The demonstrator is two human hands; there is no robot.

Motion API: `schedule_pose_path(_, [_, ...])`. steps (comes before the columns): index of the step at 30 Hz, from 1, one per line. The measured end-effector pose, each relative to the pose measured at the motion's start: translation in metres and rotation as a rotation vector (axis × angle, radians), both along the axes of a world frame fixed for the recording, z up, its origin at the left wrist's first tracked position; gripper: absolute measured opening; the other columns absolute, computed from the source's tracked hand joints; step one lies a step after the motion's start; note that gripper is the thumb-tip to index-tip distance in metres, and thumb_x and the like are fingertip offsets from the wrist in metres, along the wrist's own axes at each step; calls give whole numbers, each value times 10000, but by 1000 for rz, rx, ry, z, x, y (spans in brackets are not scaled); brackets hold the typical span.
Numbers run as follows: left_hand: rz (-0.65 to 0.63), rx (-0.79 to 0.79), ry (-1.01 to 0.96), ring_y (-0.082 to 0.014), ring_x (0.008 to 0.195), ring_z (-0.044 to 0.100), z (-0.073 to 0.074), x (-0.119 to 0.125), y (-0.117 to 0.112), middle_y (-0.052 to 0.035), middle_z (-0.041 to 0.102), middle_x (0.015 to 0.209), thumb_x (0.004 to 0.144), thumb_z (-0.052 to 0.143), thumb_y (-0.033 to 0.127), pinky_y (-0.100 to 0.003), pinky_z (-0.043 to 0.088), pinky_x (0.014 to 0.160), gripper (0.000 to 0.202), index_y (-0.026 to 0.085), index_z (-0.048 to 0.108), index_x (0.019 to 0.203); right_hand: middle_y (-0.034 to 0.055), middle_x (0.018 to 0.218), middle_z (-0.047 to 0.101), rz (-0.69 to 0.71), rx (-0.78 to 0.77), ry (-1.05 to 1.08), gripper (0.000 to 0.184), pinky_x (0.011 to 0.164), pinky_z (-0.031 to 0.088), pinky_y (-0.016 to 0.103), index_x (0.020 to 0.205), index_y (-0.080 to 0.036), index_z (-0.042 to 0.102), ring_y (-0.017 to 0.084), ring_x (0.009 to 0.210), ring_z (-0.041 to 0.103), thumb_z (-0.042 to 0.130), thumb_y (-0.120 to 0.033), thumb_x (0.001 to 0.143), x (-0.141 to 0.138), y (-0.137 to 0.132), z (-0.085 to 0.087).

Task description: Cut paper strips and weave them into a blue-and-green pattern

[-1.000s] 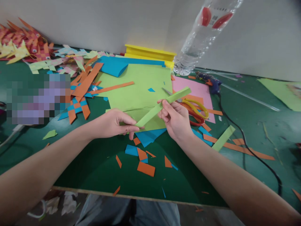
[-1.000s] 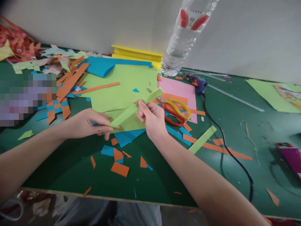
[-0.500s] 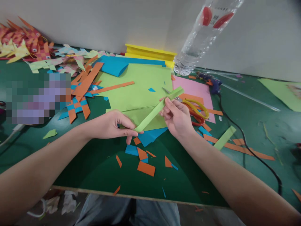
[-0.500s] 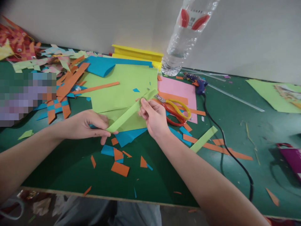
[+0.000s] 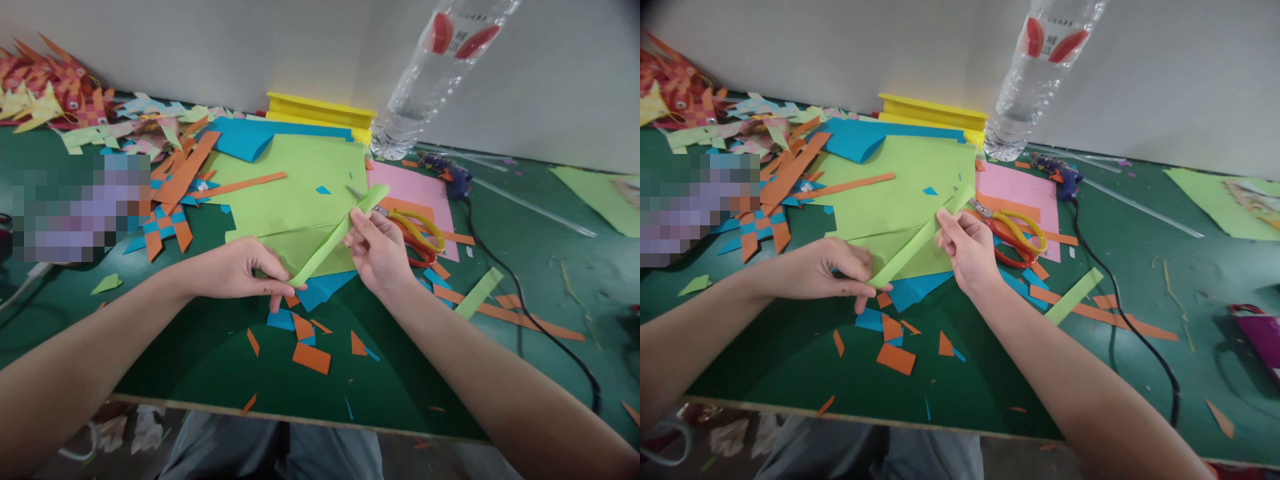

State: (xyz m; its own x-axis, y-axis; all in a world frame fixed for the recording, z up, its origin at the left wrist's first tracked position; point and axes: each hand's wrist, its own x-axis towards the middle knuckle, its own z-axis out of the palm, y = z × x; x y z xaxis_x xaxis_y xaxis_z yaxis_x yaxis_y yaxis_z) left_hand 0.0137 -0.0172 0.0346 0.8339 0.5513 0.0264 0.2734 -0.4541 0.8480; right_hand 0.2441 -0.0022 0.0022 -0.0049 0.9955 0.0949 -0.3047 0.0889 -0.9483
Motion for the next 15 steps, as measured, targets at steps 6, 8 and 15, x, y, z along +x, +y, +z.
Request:
schedule_pose_path(6, [-12,-16,-8,-96,607,621,0,1,0,-23,700,650,921,667,246,-167,453,547,275,177,778,679,-102,451,348,-18,-7,-5,526,493,379,283,532,-239,444,57,418,278,869,-538,610,-2,-1,1])
schedule_pose_path(8, [-15,-18,-9,-91,621,631,0,1,1,-23,710,663,920,668,244,-156,457,558,272,175,778,681,-103,445,351,-25,-9,0,519,491,368,281,530,-238,446,56,417,279,868,-529,612,-2,-1,1])
schedule_pose_path(15, [-8,-29,-7,-88,627,640,-1,1,1,-17,733,705,915,667,229,-160,492,594,257,188,777,686,-105,431,348,-42,-22,14,501,492,354,283,521,-240,457,55,412,269,870,-507,613,-3,-2,2])
